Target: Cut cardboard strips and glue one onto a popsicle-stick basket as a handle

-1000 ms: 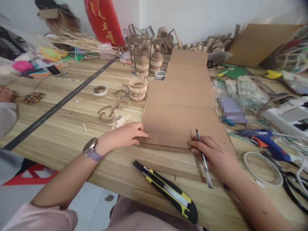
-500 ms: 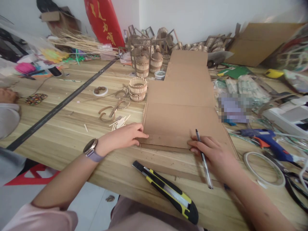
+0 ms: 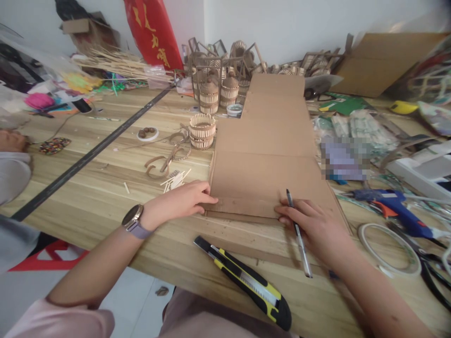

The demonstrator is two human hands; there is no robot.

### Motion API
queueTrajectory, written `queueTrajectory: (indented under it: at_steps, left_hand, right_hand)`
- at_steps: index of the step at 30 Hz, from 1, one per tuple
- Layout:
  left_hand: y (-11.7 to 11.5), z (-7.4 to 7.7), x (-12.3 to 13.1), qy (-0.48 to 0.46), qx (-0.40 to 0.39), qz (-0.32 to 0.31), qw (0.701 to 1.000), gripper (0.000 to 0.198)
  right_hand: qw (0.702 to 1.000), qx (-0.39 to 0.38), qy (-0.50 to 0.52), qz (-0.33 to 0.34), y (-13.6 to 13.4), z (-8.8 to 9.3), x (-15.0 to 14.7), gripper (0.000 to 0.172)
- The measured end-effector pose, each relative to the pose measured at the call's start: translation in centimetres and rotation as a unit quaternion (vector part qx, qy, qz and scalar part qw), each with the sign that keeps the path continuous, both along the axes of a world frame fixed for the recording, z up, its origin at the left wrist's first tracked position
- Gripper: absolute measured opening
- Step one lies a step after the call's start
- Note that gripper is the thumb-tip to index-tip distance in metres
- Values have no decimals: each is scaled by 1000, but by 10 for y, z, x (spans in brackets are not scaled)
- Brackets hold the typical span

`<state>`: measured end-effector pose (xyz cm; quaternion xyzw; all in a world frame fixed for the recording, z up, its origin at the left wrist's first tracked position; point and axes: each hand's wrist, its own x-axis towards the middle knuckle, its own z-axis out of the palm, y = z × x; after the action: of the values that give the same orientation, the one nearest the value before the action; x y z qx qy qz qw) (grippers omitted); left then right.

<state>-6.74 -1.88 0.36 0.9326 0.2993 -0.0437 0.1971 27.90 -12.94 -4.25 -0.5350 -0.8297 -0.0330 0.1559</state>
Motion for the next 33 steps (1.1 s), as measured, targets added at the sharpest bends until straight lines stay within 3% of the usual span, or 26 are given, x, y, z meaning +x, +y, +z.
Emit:
queueTrajectory:
  at_steps: [18, 25, 30, 33]
  left_hand:
    - [-1, 6, 2, 15, 11, -13, 1000, 38]
    - [3, 16, 17, 46, 27, -43, 998, 22]
    - [12, 28, 38, 124, 37, -122, 984, 65]
    - [17, 34, 48, 167, 31, -154, 973, 71]
  right_hand:
    - [1000, 10, 17, 12, 0, 0, -2, 26]
    - [1000, 8, 17, 13, 1, 1, -1, 26]
    - [999, 4, 24, 23, 3, -2, 2, 27]
    - [999, 4, 28, 24, 4, -3, 4, 28]
